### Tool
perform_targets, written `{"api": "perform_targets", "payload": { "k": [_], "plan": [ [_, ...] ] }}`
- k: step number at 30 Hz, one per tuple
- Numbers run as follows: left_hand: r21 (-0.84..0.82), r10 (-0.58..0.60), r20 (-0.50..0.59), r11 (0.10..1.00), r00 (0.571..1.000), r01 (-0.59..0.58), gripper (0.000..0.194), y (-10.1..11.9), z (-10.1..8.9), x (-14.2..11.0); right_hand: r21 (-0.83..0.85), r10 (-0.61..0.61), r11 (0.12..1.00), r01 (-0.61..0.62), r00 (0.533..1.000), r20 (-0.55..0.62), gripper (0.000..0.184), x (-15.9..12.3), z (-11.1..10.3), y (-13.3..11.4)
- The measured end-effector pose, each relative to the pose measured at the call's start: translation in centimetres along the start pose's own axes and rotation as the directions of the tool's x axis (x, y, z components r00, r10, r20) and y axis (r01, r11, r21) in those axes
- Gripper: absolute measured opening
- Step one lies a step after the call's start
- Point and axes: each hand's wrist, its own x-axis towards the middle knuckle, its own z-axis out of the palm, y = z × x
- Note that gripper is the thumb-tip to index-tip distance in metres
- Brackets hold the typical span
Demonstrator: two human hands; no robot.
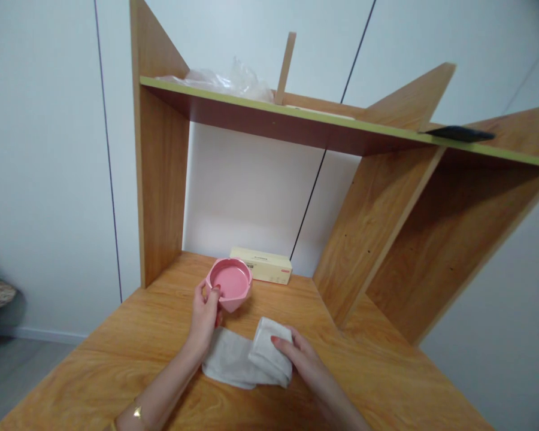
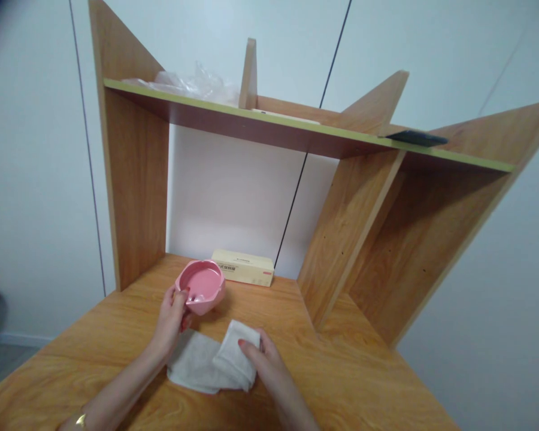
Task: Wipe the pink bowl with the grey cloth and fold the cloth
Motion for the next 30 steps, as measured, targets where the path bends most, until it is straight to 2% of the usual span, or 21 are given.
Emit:
{"api": "perform_targets", "payload": {
  "k": [2, 4, 7, 11, 14, 17, 22, 27, 30],
  "plan": [
    [0.01, -0.011, 0.022, 1.0, 1.0, 0.01, 0.043, 0.0, 0.3, -0.3, -0.16, -0.071, 0.985, 0.057, 0.994, -0.08, 0.026, -0.1, -1.8, 1.3],
    [0.034, -0.033, 0.045, 0.999, 0.998, 0.032, 0.044, -0.1, 0.5, -0.7, -0.304, -0.198, 0.943, 0.135, 0.962, -0.189, 0.029, 0.1, -3.2, 1.5],
    [0.084, -0.087, 0.098, 0.993, 0.991, 0.079, 0.044, -0.6, 0.9, -1.3, -0.394, -0.308, 0.899, 0.191, 0.915, -0.26, 0.037, 0.7, -3.1, 0.3],
    [0.176, -0.094, 0.184, 0.982, 0.978, 0.061, 0.047, -1.6, 0.8, -1.9, -0.406, -0.304, 0.887, 0.221, 0.94, -0.153, 0.048, 1.7, 0.0, -1.8],
    [0.239, -0.065, 0.25, 0.971, 0.966, 0.004, 0.051, -2.2, 0.8, -2.2, -0.502, -0.329, 0.826, 0.256, 0.942, -0.062, 0.037, 2.5, 1.8, -2.6],
    [0.278, -0.048, 0.329, 0.959, 0.943, -0.048, 0.057, -2.2, 0.9, -2.6, -0.596, -0.359, 0.76, 0.26, 0.932, -0.051, 0.028, 3.4, 1.6, -3.0],
    [0.299, 0.087, 0.492, 0.917, 0.866, -0.262, 0.054, -2.4, 1.1, -2.8, -0.7, -0.337, 0.691, 0.184, 0.937, -0.087, 0.03, 4.8, -1.7, -4.0],
    [0.5, 0.093, 0.583, 0.741, 0.807, -0.447, 0.028, -2.5, 0.5, -2.6, -0.785, -0.282, 0.617, -0.046, 0.919, -0.275, 0.027, 5.6, -6.0, -3.1],
    [0.568, 0.079, 0.616, 0.645, 0.784, -0.512, 0.028, -1.9, 0.4, -2.6, -0.808, -0.235, 0.562, -0.177, 0.903, -0.361, 0.024, 5.7, -7.9, -1.8]
  ]
}}
